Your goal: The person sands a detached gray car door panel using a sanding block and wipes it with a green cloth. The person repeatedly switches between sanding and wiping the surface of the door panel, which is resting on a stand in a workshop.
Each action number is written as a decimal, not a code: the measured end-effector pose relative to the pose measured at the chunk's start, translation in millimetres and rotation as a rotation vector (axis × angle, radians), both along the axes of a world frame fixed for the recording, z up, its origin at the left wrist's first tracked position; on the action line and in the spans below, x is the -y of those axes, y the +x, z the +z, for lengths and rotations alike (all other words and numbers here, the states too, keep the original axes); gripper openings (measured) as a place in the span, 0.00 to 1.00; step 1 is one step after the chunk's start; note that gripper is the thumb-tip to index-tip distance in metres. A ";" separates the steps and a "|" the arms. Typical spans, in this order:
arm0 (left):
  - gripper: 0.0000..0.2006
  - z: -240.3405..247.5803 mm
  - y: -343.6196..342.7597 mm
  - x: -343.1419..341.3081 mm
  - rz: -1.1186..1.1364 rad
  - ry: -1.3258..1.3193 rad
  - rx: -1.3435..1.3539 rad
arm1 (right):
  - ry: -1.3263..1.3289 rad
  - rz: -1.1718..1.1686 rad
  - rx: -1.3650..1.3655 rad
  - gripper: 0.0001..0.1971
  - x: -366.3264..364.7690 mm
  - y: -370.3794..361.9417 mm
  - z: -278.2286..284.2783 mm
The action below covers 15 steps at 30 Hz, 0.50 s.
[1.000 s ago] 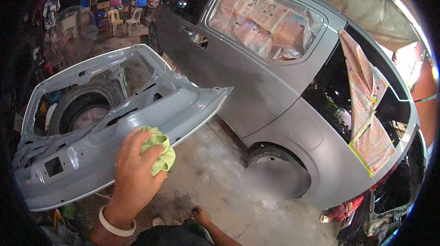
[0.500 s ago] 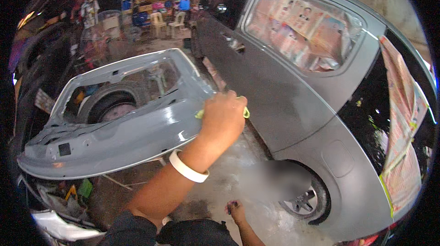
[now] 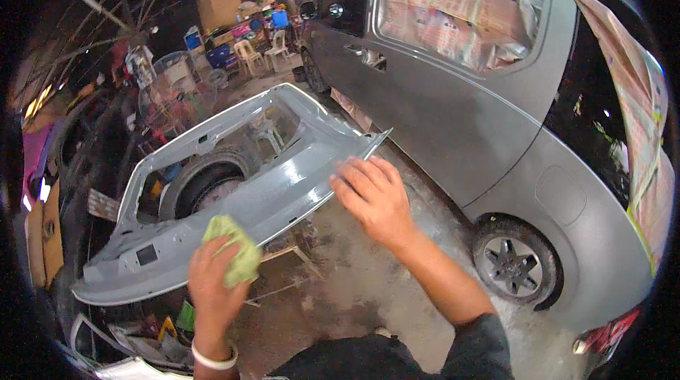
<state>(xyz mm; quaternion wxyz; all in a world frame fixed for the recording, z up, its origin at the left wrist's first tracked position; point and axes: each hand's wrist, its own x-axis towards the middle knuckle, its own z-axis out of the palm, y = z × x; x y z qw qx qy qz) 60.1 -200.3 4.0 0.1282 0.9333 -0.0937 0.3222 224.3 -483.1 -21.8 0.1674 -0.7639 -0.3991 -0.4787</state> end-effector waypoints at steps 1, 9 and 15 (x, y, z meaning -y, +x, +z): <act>0.26 -3.9 -17.0 -27.0 0.037 -0.044 0.018 | -0.043 -0.008 0.005 0.17 1.5 5.7 -2.4; 0.24 -24.5 -51.9 -164.3 0.252 -0.106 0.158 | -0.018 0.249 -0.188 0.24 -147.6 -93.9 -45.1; 0.24 -35.6 -53.0 -173.9 0.212 -0.160 0.149 | -0.199 0.368 -0.259 0.24 -178.7 -108.6 -39.5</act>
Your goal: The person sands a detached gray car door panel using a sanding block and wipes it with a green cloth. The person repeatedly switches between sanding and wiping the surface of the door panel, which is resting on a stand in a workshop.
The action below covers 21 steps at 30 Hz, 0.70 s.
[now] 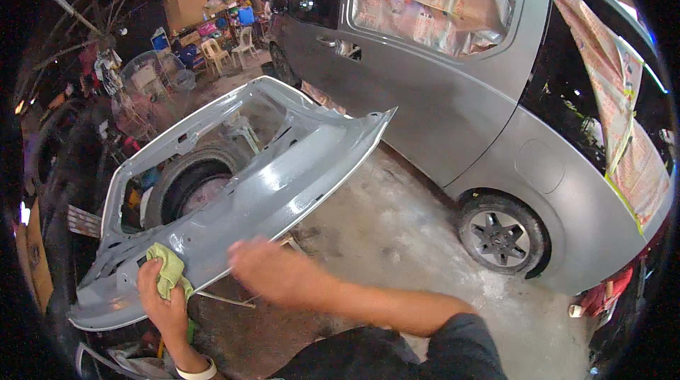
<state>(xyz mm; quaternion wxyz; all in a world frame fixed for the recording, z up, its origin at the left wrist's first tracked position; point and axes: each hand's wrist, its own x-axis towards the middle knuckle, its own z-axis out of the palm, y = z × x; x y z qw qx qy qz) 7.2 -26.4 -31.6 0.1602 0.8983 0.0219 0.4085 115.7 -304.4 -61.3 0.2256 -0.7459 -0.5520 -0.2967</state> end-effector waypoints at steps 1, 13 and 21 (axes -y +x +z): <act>0.24 -0.7 0.7 0.1 -0.006 -0.007 0.010 | -0.133 -0.210 0.123 0.27 34.9 17.2 -3.4; 0.24 2.7 5.0 4.3 -0.037 0.010 0.004 | 0.007 -0.167 0.039 0.25 -45.5 -31.2 0.4; 0.23 3.4 2.4 0.8 -0.034 -0.013 -0.005 | -0.066 -0.724 0.149 0.32 170.6 97.7 18.7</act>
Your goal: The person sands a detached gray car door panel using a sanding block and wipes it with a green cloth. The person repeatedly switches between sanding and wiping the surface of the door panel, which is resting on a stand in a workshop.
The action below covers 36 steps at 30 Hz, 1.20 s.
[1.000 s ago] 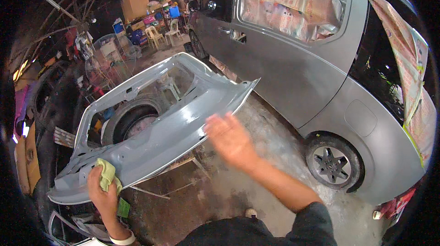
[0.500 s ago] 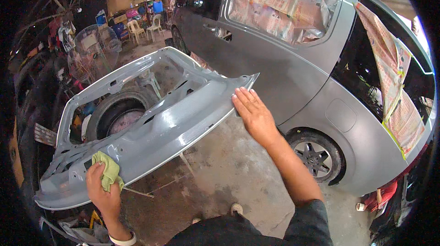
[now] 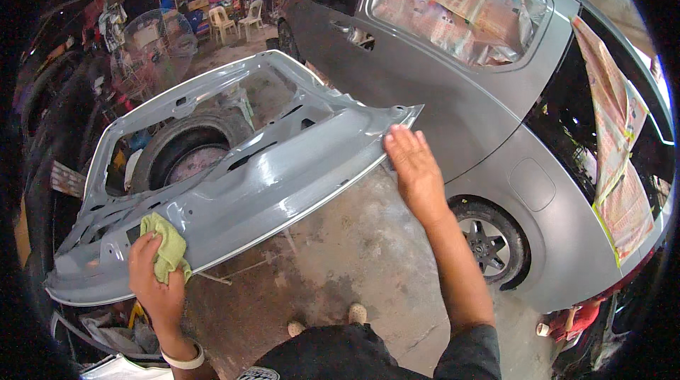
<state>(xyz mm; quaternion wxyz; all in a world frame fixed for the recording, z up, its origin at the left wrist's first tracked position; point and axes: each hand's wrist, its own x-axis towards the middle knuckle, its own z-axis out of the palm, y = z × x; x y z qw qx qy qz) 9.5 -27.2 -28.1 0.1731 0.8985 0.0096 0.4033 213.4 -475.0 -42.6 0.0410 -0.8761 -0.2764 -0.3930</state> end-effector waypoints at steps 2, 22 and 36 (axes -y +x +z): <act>0.23 3.0 0.8 3.3 0.015 0.042 0.019 | 0.070 0.052 0.035 0.33 -26.1 -6.9 -11.6; 0.26 -0.1 -0.1 7.4 0.022 -0.041 -0.049 | 0.082 0.254 -0.004 0.26 11.1 26.5 6.1; 0.25 -20.7 -1.2 -14.1 -0.016 0.021 -0.002 | 0.120 0.112 -0.012 0.27 57.5 81.3 13.5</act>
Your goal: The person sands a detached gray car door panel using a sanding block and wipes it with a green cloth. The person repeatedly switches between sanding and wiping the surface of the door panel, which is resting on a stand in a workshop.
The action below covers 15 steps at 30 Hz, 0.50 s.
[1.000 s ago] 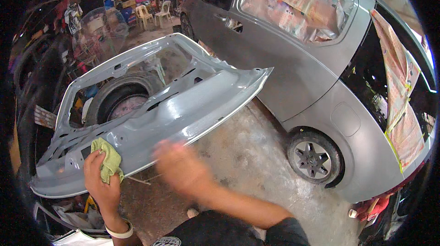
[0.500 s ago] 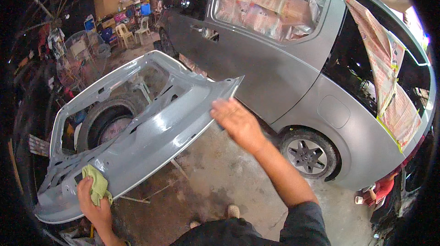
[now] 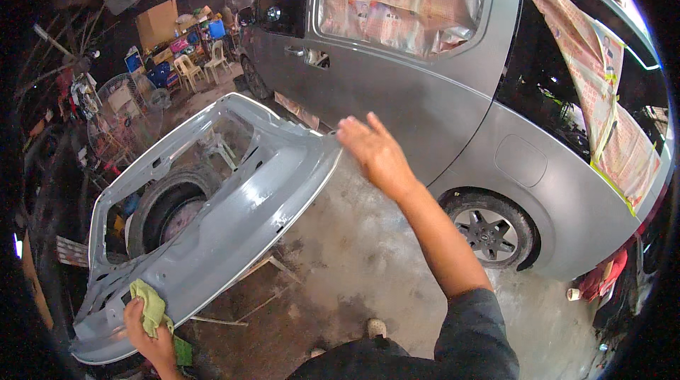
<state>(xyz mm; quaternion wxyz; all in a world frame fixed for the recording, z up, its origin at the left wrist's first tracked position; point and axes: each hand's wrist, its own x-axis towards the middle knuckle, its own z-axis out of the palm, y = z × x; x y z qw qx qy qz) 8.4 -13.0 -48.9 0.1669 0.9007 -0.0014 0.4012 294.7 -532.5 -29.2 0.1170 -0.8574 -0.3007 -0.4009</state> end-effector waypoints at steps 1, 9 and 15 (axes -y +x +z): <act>0.24 0.8 3.3 3.4 -0.004 0.000 -0.003 | 0.026 -0.064 0.031 0.27 11.3 6.1 -0.5; 0.25 12.3 -1.9 13.6 0.029 0.033 -0.009 | 0.238 0.018 0.038 0.28 -36.4 -75.5 -10.0; 0.27 9.1 3.0 13.9 0.000 0.006 0.018 | 0.058 -0.058 -0.094 0.34 -34.7 -86.8 -7.5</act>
